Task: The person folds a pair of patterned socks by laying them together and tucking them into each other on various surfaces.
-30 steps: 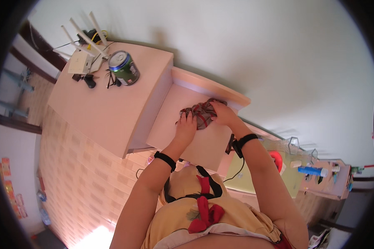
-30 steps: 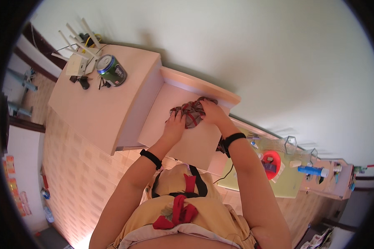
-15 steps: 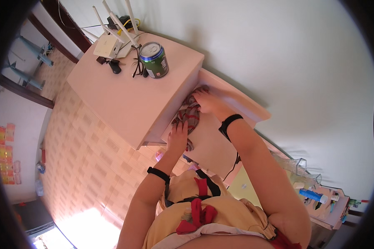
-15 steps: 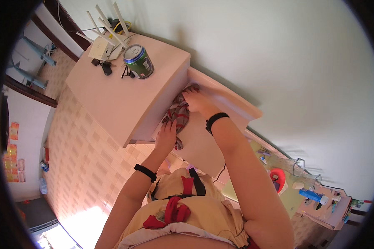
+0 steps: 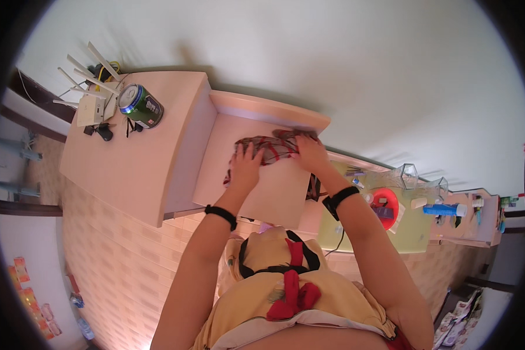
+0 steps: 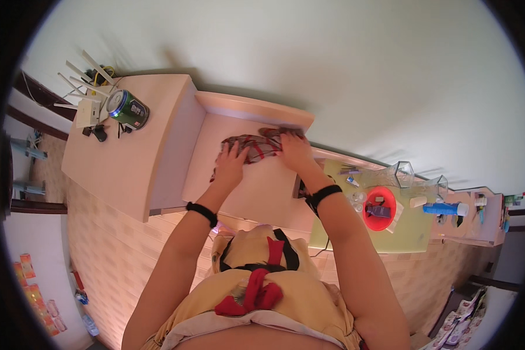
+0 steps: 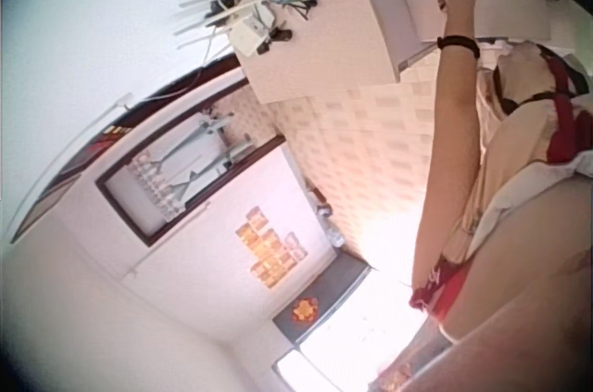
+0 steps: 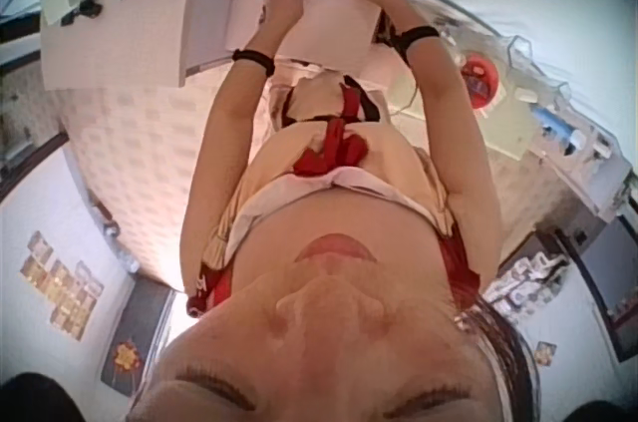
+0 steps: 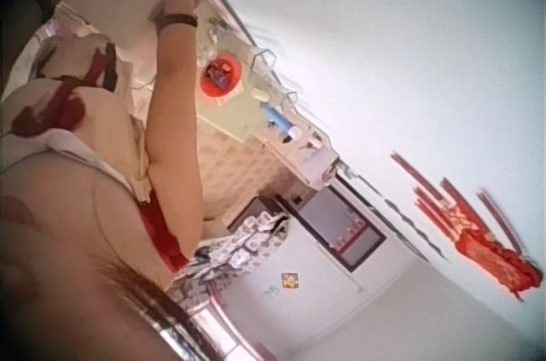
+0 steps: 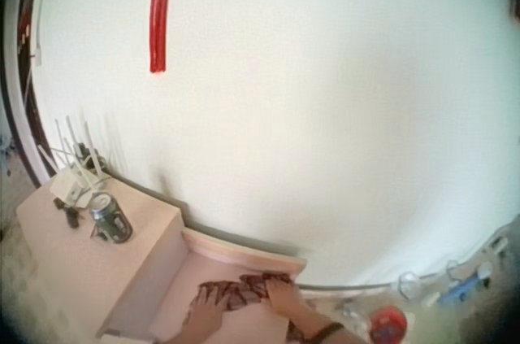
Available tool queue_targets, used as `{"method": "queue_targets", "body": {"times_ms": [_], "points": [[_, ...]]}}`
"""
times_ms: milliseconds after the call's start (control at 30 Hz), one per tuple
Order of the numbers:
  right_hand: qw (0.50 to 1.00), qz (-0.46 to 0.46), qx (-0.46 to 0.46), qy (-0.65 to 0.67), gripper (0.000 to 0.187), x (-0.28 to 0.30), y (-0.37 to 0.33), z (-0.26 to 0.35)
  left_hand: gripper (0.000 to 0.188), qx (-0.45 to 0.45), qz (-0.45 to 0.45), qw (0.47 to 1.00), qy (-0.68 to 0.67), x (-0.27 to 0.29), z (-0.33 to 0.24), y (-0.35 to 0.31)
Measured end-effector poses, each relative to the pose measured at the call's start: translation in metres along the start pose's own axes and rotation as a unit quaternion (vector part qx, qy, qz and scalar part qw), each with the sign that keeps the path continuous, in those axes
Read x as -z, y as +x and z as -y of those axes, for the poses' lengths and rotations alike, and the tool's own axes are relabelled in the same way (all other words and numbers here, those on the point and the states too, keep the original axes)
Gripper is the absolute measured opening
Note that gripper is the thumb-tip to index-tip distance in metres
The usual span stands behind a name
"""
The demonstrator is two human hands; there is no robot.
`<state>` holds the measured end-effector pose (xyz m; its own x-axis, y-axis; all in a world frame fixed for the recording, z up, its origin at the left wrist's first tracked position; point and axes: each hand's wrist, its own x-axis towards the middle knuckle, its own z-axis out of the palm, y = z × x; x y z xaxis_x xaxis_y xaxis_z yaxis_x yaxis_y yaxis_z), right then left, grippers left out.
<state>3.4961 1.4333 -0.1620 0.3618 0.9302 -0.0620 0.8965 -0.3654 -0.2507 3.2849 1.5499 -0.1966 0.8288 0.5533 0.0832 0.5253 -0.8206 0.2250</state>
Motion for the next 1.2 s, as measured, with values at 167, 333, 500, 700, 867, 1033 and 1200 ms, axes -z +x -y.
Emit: {"method": "queue_targets", "body": {"times_ms": [167,333,500,700,867,1033,1200], "points": [[0.999,-0.018,-0.030,0.012,0.057,-0.010,-0.039,-0.008,0.054,0.009,0.057,0.998,-0.027,0.008,-0.023,0.008],[0.999,0.033,-0.036,0.007,0.060,0.000,-0.085,0.029,0.048,-0.046,0.100,0.993,-0.040,0.021,-0.015,-0.031],[0.998,-0.022,0.059,-0.004,0.059,-0.029,-0.160,0.054,0.039,-0.100,0.119,0.981,-0.119,0.040,-0.009,-0.107],[0.995,-0.038,0.091,0.035,0.055,-0.025,-0.179,0.079,0.037,-0.110,0.091,0.980,-0.142,0.034,0.000,-0.146],[0.991,-0.068,0.115,0.017,0.047,-0.036,-0.162,0.068,0.035,-0.092,0.080,0.985,-0.122,0.018,-0.005,-0.122],[0.989,-0.106,0.083,0.056,0.047,-0.034,-0.109,0.058,0.033,-0.060,0.041,0.993,-0.088,0.000,0.004,-0.069],[0.994,-0.092,0.014,0.064,0.044,-0.006,-0.051,0.073,0.036,0.050,0.002,0.998,-0.038,0.014,0.015,-0.026]]}}
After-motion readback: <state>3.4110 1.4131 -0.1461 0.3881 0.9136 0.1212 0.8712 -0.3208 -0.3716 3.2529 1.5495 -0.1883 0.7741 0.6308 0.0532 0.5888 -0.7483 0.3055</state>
